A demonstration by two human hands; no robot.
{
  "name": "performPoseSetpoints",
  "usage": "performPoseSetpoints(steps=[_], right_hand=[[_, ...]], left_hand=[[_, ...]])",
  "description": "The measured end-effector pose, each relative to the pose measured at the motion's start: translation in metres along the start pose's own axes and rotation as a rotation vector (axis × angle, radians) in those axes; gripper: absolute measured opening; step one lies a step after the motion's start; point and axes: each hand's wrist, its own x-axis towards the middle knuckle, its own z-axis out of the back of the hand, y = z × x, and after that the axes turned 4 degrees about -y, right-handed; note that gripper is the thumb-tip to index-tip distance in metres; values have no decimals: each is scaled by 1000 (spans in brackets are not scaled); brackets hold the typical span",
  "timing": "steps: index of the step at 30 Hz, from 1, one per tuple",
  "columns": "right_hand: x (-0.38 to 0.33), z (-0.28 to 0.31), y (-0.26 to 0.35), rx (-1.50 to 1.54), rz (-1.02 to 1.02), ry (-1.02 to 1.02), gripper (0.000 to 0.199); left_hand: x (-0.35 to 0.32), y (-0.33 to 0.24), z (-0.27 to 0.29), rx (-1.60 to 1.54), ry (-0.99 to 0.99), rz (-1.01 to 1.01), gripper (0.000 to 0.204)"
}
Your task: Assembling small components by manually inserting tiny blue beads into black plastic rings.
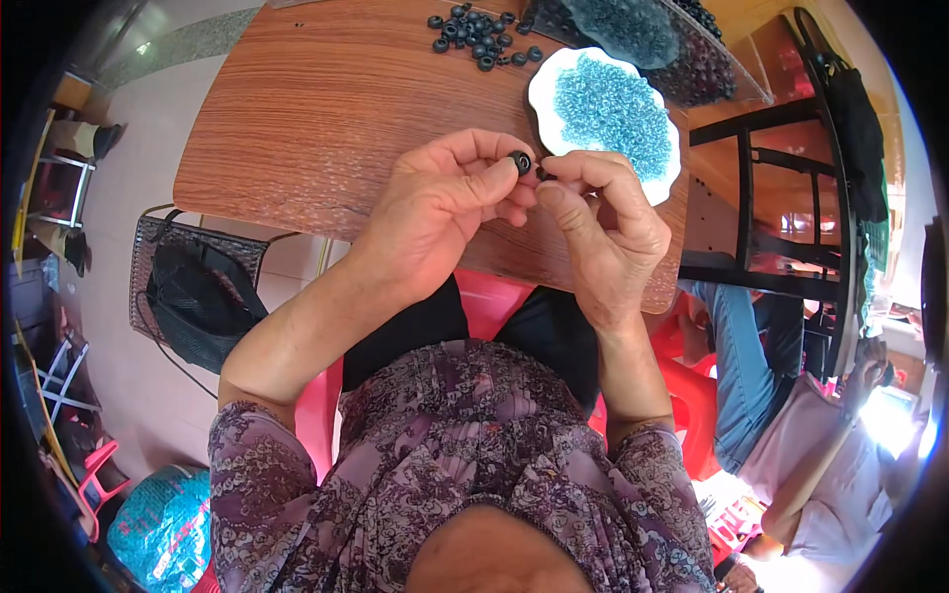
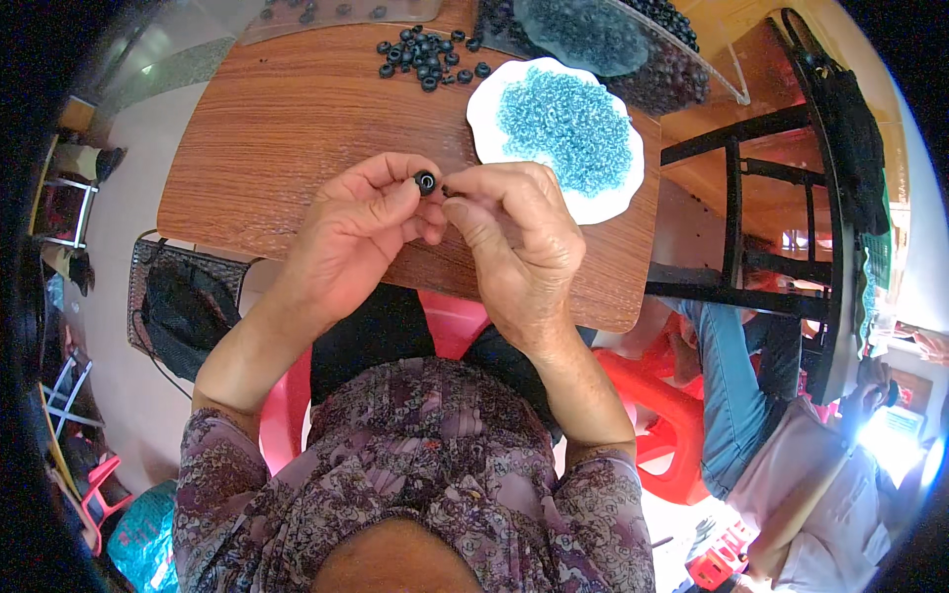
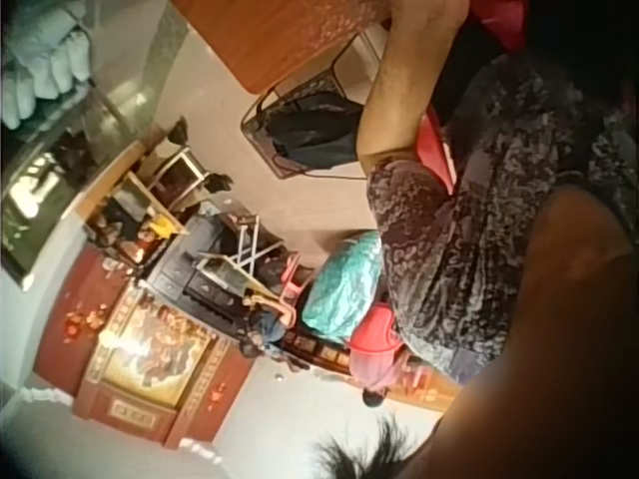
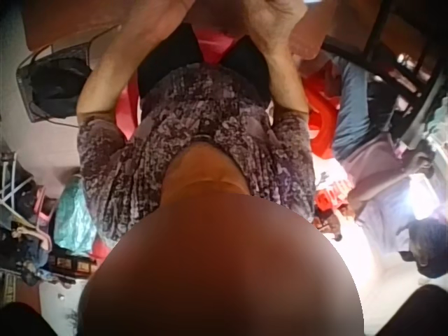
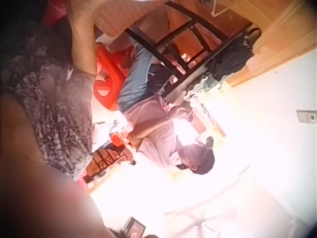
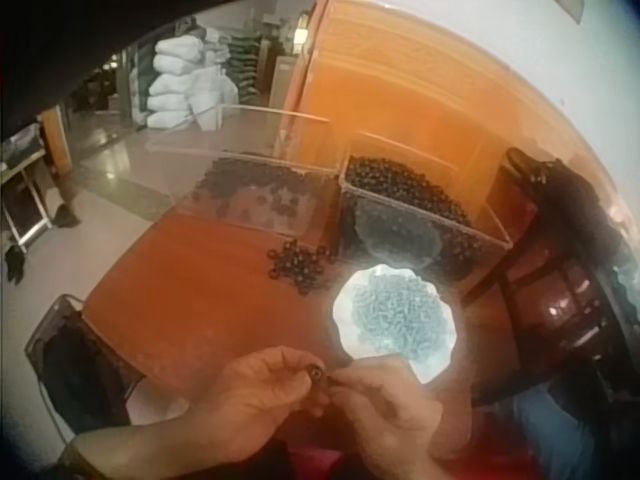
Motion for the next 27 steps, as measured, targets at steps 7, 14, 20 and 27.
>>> performPoseSetpoints(steps=[7, 14, 20, 27], right_hand=[[-1, -1, -3, 47, -26, -36, 17], [4, 6, 8, 65, -60, -31, 17], [9, 12, 9, 87, -63, 62, 19], [18, 17, 10, 12, -7, 169, 18]], left_hand=[[-1, -1, -2, 56, 19, 5, 21], [0, 1, 0, 111, 31, 27, 22], [-1, 1, -4, 124, -26, 47, 18], [0, 1, -5, 245, -53, 23, 15]])
